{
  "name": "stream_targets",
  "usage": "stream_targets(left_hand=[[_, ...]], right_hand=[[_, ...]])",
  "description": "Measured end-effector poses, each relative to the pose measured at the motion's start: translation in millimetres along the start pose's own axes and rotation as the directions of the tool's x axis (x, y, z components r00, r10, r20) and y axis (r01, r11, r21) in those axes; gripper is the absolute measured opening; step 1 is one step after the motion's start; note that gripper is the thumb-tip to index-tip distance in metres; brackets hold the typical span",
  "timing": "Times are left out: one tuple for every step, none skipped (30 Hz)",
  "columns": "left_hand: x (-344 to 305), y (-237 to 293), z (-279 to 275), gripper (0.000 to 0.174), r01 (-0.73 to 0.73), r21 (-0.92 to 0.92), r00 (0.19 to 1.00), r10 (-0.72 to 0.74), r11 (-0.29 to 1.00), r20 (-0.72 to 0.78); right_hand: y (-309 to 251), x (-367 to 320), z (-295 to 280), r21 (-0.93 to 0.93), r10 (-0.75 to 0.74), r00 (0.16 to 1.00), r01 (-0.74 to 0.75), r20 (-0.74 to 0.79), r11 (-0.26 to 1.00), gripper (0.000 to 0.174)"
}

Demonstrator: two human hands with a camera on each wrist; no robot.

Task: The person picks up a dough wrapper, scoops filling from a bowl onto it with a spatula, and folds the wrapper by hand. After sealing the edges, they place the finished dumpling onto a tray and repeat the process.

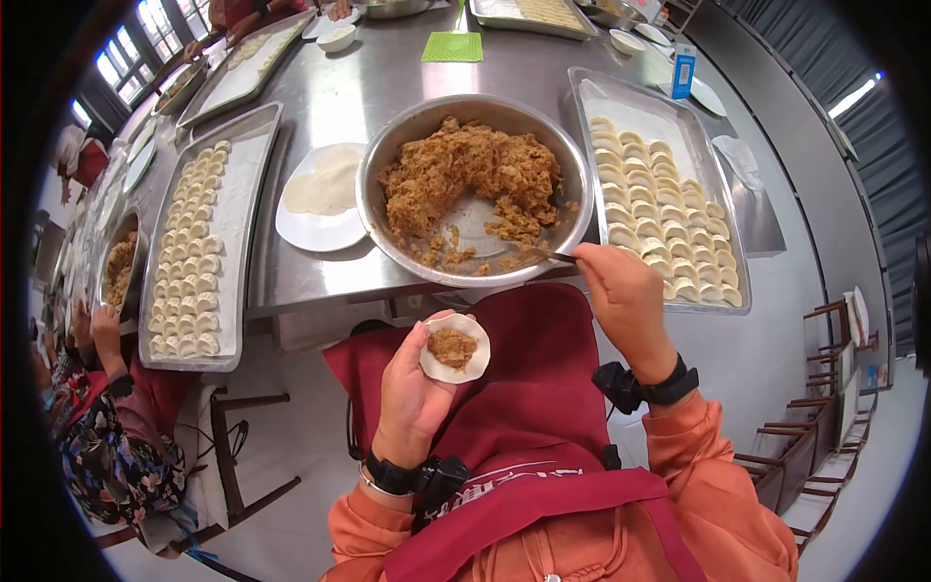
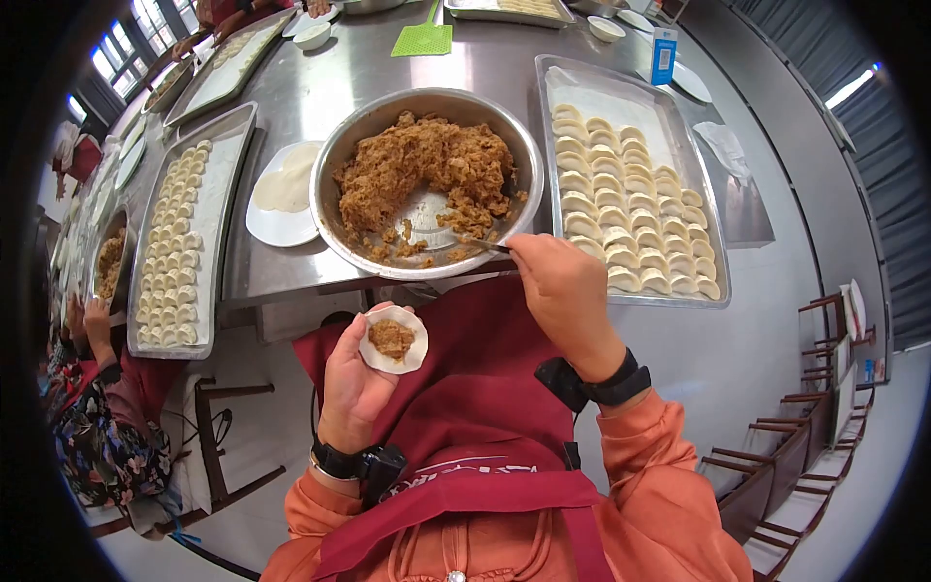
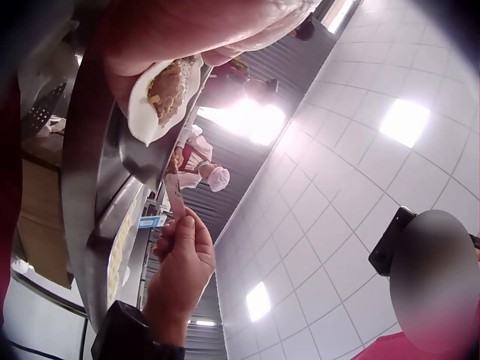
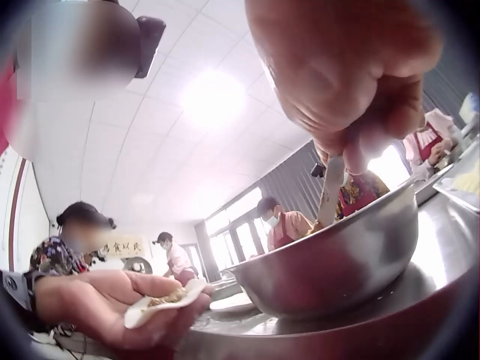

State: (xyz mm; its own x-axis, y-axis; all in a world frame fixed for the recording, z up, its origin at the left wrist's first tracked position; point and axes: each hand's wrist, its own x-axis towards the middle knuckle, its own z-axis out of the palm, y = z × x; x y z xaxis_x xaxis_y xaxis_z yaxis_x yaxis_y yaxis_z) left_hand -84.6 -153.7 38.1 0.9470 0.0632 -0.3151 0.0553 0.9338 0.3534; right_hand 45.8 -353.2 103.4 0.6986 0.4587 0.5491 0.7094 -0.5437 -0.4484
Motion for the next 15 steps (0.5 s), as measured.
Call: stream_targets(left_hand=[[0,0,0,0.036,0.0,0.002,1.0,0.0,1.0,0.001],[0,0,1,0.036,-0.003,0.004,1.0,0.003,1.0,-0.004],[-1,0,1,0.036,-0.006,0.007,1.0,0.006,1.0,-0.009],[-1,0,1,0.036,-0.005,0.008,1.0,0.005,1.0,-0.008],[-1,0,1,0.036,-0.005,0.0,1.0,0.005,1.0,-0.007],[-1,1,1,0.037,-0.006,-0.008,1.0,0.005,1.0,-0.006],[-1,1,1,0.037,-0.005,-0.008,1.0,0.005,1.0,-0.009],[-1,1,2,0.037,-0.011,-0.004,1.0,0.011,1.0,-0.018],[-1,1,2,0.037,-0.017,0.0,0.999,0.017,1.0,-0.027],[-1,1,1,0.037,-0.016,0.0,0.999,0.016,1.0,-0.029],[-1,1,1,0.037,-0.014,0.001,1.0,0.014,1.0,-0.025],[-1,2,1,0.037,-0.012,0.001,1.0,0.012,1.0,-0.021],[0,2,1,0.037,-0.011,0.0,1.0,0.011,1.0,-0.022],[0,2,2,0.037,-0.008,-0.003,1.0,0.008,1.0,-0.026],[0,2,3,0.037,-0.005,-0.007,0.999,0.004,1.0,-0.032]], right_hand=[[0,3,2,-0.111,-0.046,0.999,0.048,0.02,0.993,0.009],[-1,6,4,-0.219,-0.09,0.995,0.098,0.045,0.971,0.007],[0,8,7,-0.219,-0.089,0.995,0.097,0.044,0.971,0.007],[1,9,10,-0.269,-0.116,0.989,0.138,0.097,0.953,0.007],[2,10,13,-0.316,-0.14,0.979,0.182,0.151,0.931,0.007],[3,11,16,-0.315,-0.14,0.979,0.182,0.151,0.931,0.007],[3,12,19,-0.313,-0.147,0.974,0.195,0.171,0.93,0.006],[4,13,20,-0.31,-0.155,0.97,0.209,0.189,0.928,0.006],[4,14,21,-0.31,-0.154,0.97,0.208,0.19,0.928,0.006],[4,15,22,-0.303,-0.139,0.97,0.196,0.2,0.933,0.004],[4,15,21,-0.297,-0.124,0.97,0.184,0.21,0.937,0.004],[3,15,20,-0.297,-0.123,0.97,0.183,0.211,0.937,0.004],[1,15,19,-0.265,-0.113,0.974,0.164,0.197,0.95,0.007],[-1,14,17,-0.231,-0.103,0.978,0.144,0.184,0.962,0.011],[-3,13,14,-0.23,-0.102,0.977,0.144,0.186,0.962,0.011]])
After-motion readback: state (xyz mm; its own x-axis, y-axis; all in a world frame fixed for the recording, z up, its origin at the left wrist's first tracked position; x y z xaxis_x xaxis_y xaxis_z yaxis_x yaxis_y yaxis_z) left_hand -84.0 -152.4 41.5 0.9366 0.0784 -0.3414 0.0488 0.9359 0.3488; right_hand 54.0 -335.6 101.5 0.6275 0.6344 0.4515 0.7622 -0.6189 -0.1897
